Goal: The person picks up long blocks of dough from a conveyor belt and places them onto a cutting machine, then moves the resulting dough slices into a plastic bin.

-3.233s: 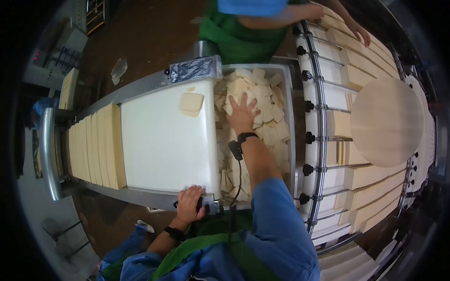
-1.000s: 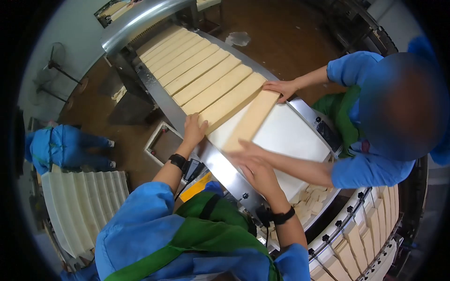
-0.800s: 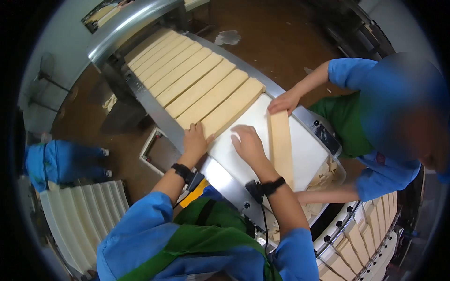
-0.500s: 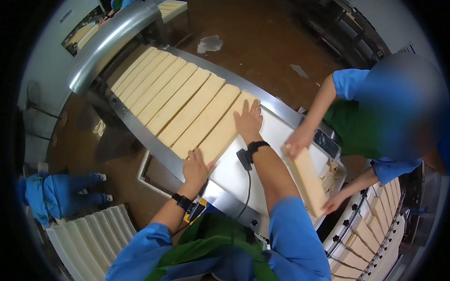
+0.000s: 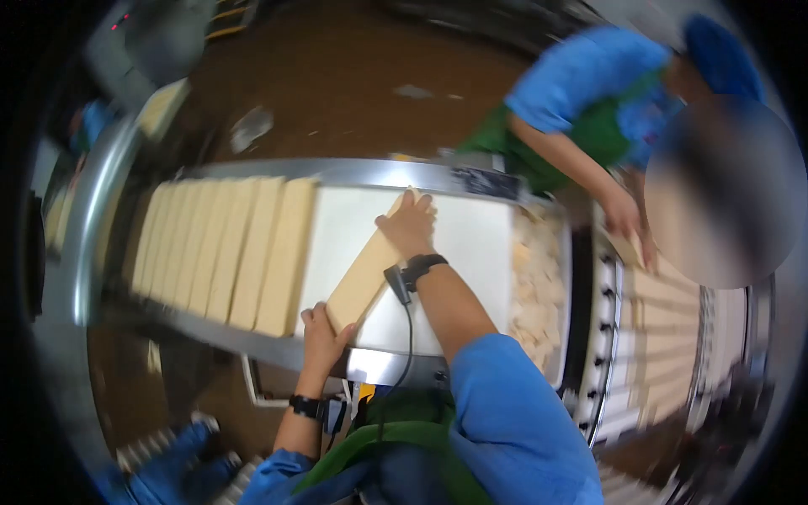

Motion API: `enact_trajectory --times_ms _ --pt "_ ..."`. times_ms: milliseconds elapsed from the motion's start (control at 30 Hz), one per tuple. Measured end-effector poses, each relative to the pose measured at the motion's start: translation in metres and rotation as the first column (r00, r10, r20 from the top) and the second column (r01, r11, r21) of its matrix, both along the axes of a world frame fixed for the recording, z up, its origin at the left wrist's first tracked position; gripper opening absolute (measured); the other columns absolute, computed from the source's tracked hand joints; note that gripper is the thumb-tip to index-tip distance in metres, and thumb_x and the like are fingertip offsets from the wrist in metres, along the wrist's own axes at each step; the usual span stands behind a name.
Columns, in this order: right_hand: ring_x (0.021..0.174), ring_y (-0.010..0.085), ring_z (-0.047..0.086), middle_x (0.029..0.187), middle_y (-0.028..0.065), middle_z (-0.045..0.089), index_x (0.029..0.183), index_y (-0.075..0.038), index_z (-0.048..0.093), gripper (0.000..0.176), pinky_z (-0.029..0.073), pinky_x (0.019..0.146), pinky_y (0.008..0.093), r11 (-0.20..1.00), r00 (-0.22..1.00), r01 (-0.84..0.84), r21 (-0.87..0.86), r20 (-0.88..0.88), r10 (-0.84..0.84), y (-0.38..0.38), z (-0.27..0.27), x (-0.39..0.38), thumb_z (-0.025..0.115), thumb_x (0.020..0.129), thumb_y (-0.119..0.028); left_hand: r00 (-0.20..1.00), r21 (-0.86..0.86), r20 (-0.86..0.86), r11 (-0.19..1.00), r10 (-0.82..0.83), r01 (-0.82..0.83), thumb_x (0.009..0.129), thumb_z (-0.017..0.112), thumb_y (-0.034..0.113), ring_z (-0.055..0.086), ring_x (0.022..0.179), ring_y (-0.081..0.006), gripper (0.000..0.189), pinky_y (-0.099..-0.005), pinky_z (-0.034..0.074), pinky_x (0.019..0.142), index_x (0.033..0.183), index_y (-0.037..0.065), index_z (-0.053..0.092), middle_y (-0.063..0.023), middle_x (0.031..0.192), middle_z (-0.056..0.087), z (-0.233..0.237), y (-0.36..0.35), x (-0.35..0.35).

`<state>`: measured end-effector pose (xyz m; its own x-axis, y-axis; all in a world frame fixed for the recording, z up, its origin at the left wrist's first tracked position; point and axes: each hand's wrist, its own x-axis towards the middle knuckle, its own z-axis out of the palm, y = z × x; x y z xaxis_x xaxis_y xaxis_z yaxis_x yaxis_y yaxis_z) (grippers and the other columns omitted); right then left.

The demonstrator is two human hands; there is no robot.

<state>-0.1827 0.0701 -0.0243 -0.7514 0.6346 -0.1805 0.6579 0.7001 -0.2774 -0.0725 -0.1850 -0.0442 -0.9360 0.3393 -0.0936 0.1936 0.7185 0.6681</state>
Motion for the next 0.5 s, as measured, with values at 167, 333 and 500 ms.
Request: enact_trajectory --times_ms 167,333,500 --pt "0.124 0.0483 0.035 0.145 0.0299 0.013 0.135 0.0 0.03 0.086 0.04 0.094 0.0504 0.951 0.938 0.309 0.012 -0.167 -0.303 0.09 0.011 0.112 0.067 0.07 -0.042 0.92 0.023 0.169 0.934 -0.355 0.356 0.068 0.077 0.036 0.056 0.087 -0.0437 0.079 -0.0468 0.051 0.074 0.122 -0.004 0.035 -0.025 0.111 0.041 0.028 0.07 0.036" --pt "0.114 0.0492 0.044 0.138 0.0326 0.02 0.133 0.0 0.027 0.083 0.041 0.092 0.0512 0.781 0.692 0.584 -0.222 -0.367 -0.622 0.138 0.03 0.225 0.07 0.07 -0.034 0.906 0.011 0.064 0.908 -0.418 0.418 0.069 0.075 0.021 0.054 0.091 -0.0443 0.071 -0.046 0.048 0.08 0.122 -0.001 0.034 -0.0255 0.112 0.038 0.046 0.142 0.075" --pt "0.107 0.0479 0.047 0.127 0.0311 0.031 0.131 0.001 0.025 0.082 0.041 0.091 0.0519 0.571 0.394 0.792 -0.216 -0.535 -0.748 0.175 0.089 0.398 0.068 0.073 -0.036 0.699 0.16 -0.253 0.684 -0.669 0.712 0.064 0.075 0.012 0.051 0.099 -0.0432 0.073 -0.0434 0.046 0.086 0.127 0.005 0.04 -0.025 0.12 0.038 0.088 0.216 0.131"
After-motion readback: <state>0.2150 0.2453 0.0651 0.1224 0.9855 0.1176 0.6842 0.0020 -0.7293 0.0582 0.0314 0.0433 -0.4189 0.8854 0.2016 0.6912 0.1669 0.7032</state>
